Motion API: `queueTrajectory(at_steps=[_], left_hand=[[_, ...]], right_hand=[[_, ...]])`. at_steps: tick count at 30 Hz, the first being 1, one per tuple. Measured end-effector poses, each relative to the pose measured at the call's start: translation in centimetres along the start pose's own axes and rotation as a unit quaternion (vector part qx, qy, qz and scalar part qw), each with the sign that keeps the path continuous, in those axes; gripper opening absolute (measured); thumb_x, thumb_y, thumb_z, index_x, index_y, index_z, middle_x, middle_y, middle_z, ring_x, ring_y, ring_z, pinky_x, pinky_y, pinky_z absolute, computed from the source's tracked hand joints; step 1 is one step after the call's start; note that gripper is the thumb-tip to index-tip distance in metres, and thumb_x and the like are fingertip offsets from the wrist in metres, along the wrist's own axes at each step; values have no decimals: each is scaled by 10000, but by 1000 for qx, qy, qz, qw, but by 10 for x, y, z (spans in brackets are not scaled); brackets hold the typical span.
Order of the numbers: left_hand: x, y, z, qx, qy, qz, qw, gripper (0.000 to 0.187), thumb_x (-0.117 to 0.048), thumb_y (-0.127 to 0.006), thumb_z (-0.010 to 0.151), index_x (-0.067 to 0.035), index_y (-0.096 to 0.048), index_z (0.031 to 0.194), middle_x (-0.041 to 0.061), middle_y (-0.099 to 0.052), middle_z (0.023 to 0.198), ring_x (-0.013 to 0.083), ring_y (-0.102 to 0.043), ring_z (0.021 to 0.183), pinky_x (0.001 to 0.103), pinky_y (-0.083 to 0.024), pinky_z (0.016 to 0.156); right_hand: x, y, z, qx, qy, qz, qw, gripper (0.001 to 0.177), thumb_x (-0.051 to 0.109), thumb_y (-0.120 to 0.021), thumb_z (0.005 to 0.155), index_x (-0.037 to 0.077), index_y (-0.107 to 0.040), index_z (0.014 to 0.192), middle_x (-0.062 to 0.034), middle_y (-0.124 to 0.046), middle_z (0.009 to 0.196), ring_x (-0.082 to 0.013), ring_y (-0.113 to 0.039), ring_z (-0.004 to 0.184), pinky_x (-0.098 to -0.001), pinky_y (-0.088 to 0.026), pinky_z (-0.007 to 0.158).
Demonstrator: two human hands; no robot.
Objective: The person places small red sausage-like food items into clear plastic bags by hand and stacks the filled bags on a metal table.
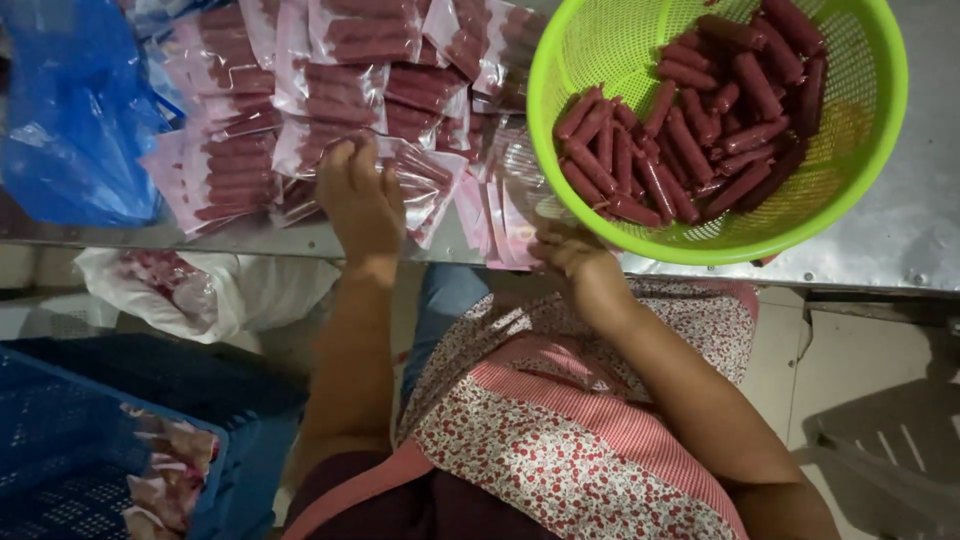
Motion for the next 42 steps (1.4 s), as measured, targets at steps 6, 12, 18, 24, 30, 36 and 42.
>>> queueTrajectory(at_steps=[6,12,18,24,30,36,42], left_hand=[[-61,33,-15,56,12,-135,989,154,-93,-708,880,-65,-691,1030,157,-614,990,356,-614,891,447,-498,826],[-93,4,-39,168,318,-477,802,171,-68,-759,880,-45,-729,1047,127,-722,892,268,-696,802,359,-556,749],[-99,-3,-49,220,263,-457,821,232,-120,-777,896,-48,-749,1114,134,-733,999,303,-716,894,376,-571,781],[-100,-8,-56,251,201,-411,853,254,-158,-795,871,-76,-758,1108,144,-720,974,364,-688,939,447,-546,834],[-95,-16,-64,249,231,-418,843,229,-103,-770,844,-115,-768,1072,99,-704,942,323,-689,924,392,-552,826],[-94,-15,-65,254,236,-419,839,220,-106,-775,835,-110,-768,1054,89,-691,915,309,-687,912,377,-553,826],[-97,-14,-63,273,248,-417,830,207,-77,-754,836,-84,-763,1043,108,-692,920,332,-684,932,403,-550,845]], right_hand=[[29,21,24,36,-105,60,992,157,189,-695,968,103,-802,1043,-168,-779,954,-413,-740,901,-469,-585,788],[-13,-7,-7,-31,-193,91,977,110,203,-788,918,174,-816,1021,-71,-790,888,-284,-763,911,-340,-580,789],[3,-17,0,54,-90,-37,994,274,251,-683,980,157,-744,1229,-101,-760,1196,-314,-715,1096,-426,-594,870],[2,-1,-22,44,-15,-149,988,277,199,-643,1015,134,-720,1273,-164,-707,1265,-351,-692,1140,-450,-575,926],[-48,-11,-61,-67,71,-229,968,142,146,-692,994,146,-793,1094,-90,-739,1165,-289,-722,1045,-350,-587,843],[-12,-6,-55,-40,105,-302,947,163,142,-663,954,152,-765,1080,-82,-699,1068,-299,-708,939,-377,-582,761],[-34,-11,-49,-41,38,-311,949,59,197,-711,935,219,-750,973,17,-698,880,-200,-718,743,-287,-570,666]])
Point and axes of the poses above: each hand's wrist, its own z-axis towards the middle knuckle, its own y-axis out of the back of the hand, x = y × z, the point moved 8 cm from there along z, towards the middle knuckle
